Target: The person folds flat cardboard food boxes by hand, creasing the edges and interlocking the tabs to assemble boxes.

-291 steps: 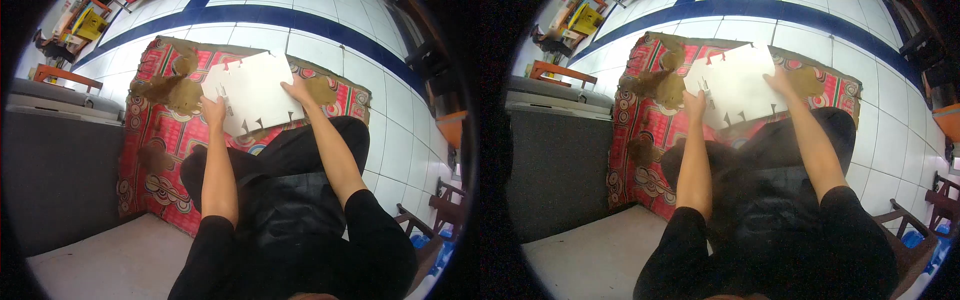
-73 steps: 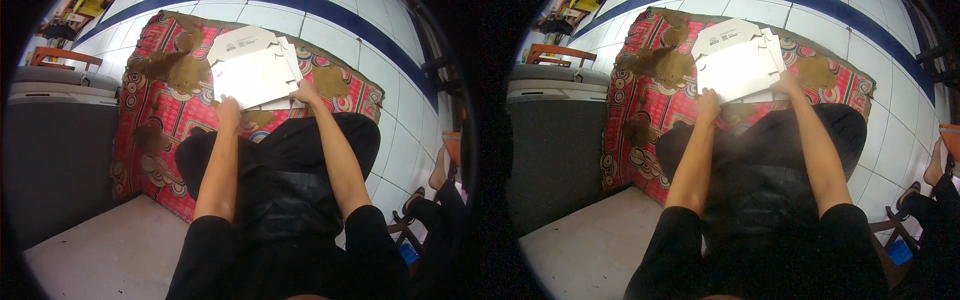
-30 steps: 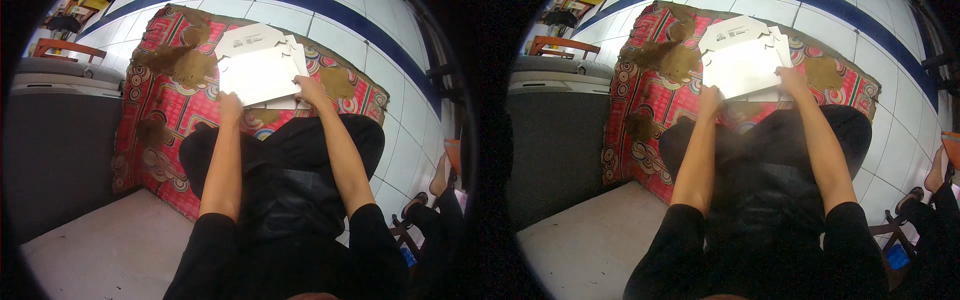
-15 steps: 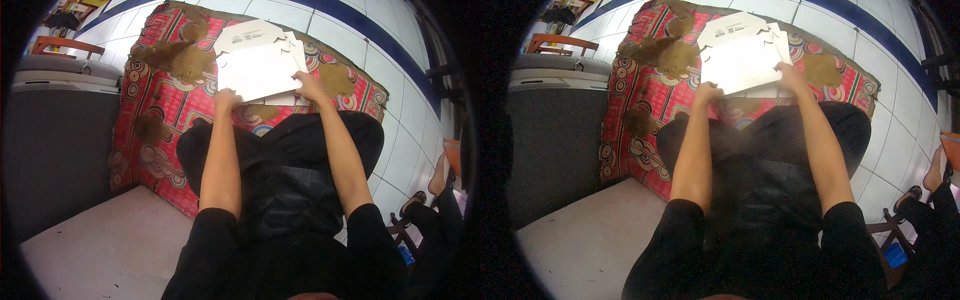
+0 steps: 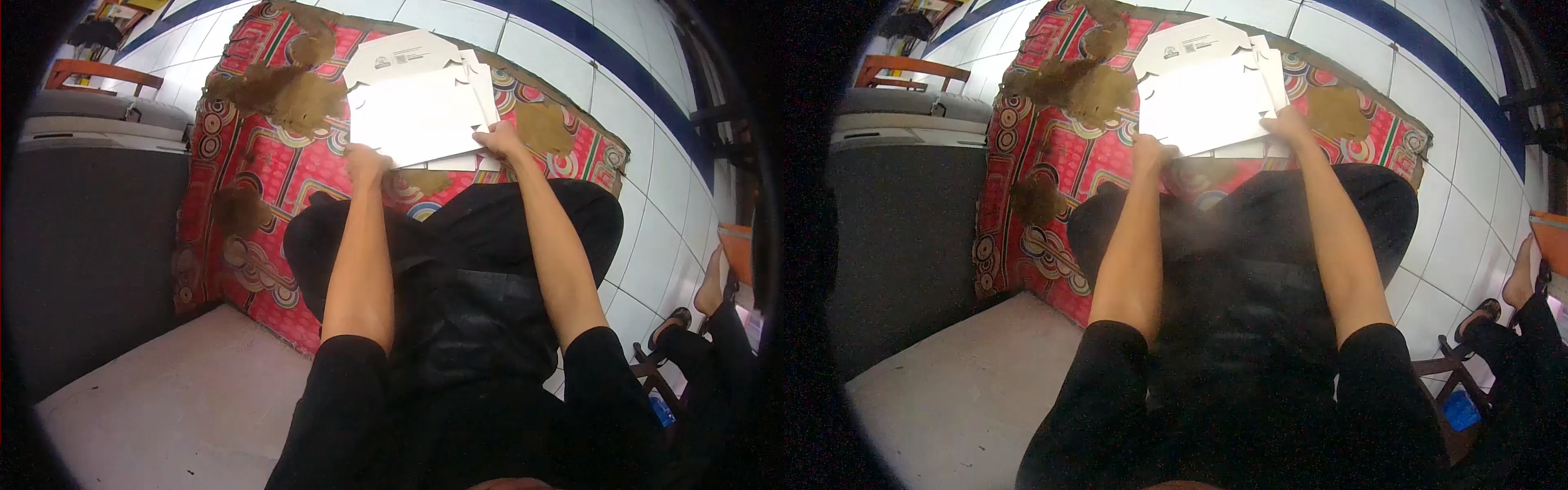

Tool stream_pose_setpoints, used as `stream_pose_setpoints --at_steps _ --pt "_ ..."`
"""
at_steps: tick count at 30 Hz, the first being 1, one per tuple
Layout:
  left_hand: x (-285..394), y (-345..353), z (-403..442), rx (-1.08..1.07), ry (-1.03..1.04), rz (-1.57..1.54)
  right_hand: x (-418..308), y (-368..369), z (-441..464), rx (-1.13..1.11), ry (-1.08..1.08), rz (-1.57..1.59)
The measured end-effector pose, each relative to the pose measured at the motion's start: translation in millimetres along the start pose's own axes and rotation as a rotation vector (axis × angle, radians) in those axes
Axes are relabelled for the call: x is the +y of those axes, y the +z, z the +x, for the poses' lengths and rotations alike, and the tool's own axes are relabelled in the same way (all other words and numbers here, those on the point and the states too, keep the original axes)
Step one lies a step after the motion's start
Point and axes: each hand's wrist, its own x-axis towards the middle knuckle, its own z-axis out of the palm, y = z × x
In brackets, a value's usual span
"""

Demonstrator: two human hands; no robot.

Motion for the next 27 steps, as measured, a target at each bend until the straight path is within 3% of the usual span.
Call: stream_pose_setpoints --at_steps 2,11,23,27 --pt "-3.9 0.6 10.6 -0.142 -0.045 0.035 -3.7 -1.0 -0.4 -0.037 0.016 -0.047" --pt "0.7 -16.9 -20.2 0.001 -0.001 -0.051 -15.8 0.4 -7.0 -0.018 0.061 -0.16" --pt "7.4 -26.5 -34.5 -0.007 0.03 0.054 -19.2 5.0 -4.7 -0.029 0.076 0.051" --pt "5.4 -21.5 -26.6 -0.042 0.007 0.058 -33.7 -3.9 -15.9 0.01 0.067 -0.208"
